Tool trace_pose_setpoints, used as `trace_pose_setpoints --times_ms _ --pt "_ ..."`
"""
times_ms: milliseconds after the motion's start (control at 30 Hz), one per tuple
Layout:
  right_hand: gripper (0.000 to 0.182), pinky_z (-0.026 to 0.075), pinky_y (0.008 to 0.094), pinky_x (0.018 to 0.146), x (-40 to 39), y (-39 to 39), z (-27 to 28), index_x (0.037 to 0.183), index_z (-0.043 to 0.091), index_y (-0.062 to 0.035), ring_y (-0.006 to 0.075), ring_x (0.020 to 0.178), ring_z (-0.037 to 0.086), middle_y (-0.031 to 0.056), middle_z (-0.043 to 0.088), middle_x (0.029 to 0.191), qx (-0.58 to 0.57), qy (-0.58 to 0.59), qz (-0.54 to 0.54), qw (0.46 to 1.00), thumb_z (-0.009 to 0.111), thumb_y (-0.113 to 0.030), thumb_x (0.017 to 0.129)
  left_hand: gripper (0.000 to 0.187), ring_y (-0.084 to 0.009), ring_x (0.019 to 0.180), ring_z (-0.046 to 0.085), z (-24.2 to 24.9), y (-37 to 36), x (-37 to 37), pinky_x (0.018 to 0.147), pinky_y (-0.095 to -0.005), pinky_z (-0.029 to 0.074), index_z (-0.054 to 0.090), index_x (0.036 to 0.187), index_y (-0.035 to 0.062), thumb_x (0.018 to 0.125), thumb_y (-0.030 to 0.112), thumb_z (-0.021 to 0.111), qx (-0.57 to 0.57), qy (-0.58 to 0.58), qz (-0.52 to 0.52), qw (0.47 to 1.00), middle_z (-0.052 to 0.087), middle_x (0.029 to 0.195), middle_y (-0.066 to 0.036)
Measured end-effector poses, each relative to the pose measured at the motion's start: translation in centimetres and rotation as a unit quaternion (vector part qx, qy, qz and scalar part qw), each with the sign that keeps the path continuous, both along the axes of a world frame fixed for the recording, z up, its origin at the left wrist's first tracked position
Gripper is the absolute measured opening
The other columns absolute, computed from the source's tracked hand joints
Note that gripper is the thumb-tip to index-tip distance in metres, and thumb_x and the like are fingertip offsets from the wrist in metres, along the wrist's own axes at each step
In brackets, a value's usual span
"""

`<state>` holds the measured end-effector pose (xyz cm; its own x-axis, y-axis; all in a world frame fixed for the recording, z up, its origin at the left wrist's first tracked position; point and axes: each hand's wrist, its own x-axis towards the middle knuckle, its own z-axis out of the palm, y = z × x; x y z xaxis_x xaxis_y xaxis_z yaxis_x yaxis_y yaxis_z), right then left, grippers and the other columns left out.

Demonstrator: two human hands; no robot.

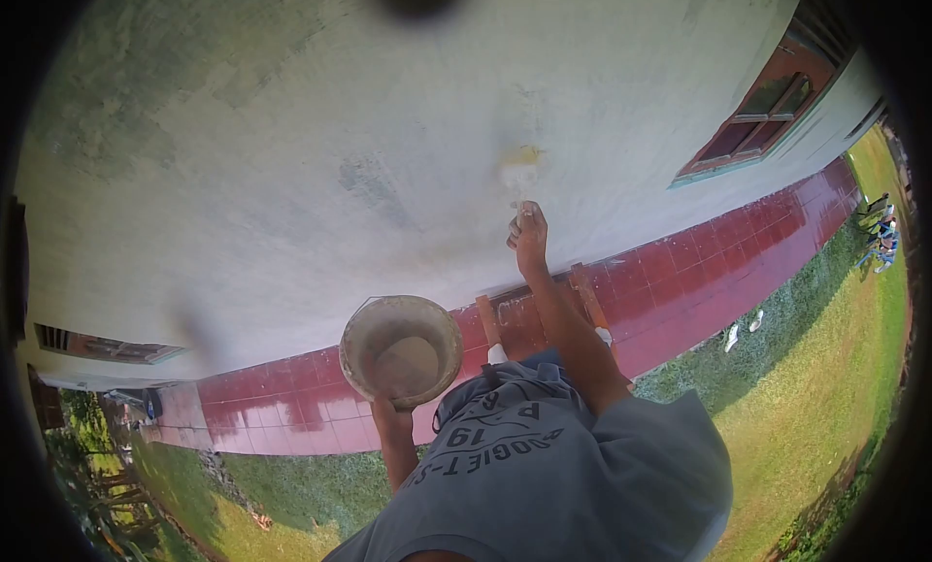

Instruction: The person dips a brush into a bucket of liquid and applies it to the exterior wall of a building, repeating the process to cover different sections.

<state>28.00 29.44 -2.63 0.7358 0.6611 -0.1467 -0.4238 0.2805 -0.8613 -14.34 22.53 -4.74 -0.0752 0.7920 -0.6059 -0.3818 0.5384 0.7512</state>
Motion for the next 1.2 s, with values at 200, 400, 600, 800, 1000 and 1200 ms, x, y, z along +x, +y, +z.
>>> trace_pose_setpoints --times_ms 200,400,600,800,1000,1200 --pt "0.035 0.027 0.0272 0.036 1.7 -6.4 -11.1 0.104 0.059 -0.0103 0.0070 0.039 0.028 -0.0043 0.039 0.057 -0.299 0.152 0.087 0.938 0.058 -0.045 0.100 0.042 -0.0401 0.109 0.062 -0.8 0.0 -1.6 0.090 -0.0579 0.057 0.052 0.121 -0.0078 0.081 0.002 0.052 0.047 0.049 -0.076 0.995 0.058 0.117 -0.022" --pt "0.027 0.031 0.0233 0.046 1.6 -4.5 11.4 0.100 0.058 -0.0077 0.0042 0.051 0.033 -0.0055 0.040 0.065 -0.154 0.018 0.119 0.981 0.052 -0.034 0.105 0.038 -0.0376 0.107 0.064 -0.5 0.2 -1.7 0.088 -0.0569 0.057 0.054 0.118 -0.0073 0.080 0.000 0.053 -0.011 -0.026 -0.025 0.999 0.059 0.115 -0.021" --pt "0.024 0.025 0.0201 0.044 -1.0 -4.4 15.6 0.107 0.058 -0.0092 0.0027 0.049 0.029 -0.0058 0.038 0.064 0.089 -0.127 0.071 0.985 0.051 -0.032 0.107 0.033 -0.0232 0.084 0.062 -4.5 0.0 -4.3 0.075 -0.0417 0.057 0.057 0.106 -0.0017 0.074 -0.010 0.062 0.071 0.028 -0.108 0.991 0.060 0.093 -0.012" --pt "0.023 0.027 0.0242 0.042 0.1 -3.6 -5.0 0.108 0.056 -0.0109 0.0056 0.046 0.030 -0.0051 0.038 0.063 -0.065 0.071 0.118 0.988 0.055 -0.033 0.103 0.016 -0.0261 0.089 0.069 -3.7 0.0 -4.0 0.075 -0.0433 0.062 0.061 0.094 -0.0069 0.078 -0.011 0.062 0.074 -0.008 -0.095 0.993 0.067 0.097 -0.019" --pt "0.022 0.029 0.0258 0.040 -0.6 -6.6 -9.6 0.108 0.059 -0.0111 0.0065 0.045 0.031 -0.0037 0.040 0.063 -0.337 0.115 0.117 0.927 0.053 -0.032 0.103 0.031 -0.0374 0.104 0.067 0.3 0.6 -1.4 0.083 -0.0553 0.060 0.056 0.114 -0.0086 0.085 0.002 0.053 -0.034 -0.087 -0.017 0.996 0.063 0.113 -0.024" --pt "0.022 0.031 0.0231 0.047 -1.1 -4.7 15.6 0.102 0.056 -0.0094 0.0042 0.054 0.034 -0.0059 0.040 0.067 -0.113 -0.022 0.115 0.987 0.053 -0.031 0.104 0.045 -0.0373 0.104 0.063 -0.1 0.8 -2.5 0.084 -0.0572 0.059 0.050 0.126 -0.0018 0.081 0.003 0.051 0.111 0.111 -0.228 0.961 0.057 0.115 -0.018"
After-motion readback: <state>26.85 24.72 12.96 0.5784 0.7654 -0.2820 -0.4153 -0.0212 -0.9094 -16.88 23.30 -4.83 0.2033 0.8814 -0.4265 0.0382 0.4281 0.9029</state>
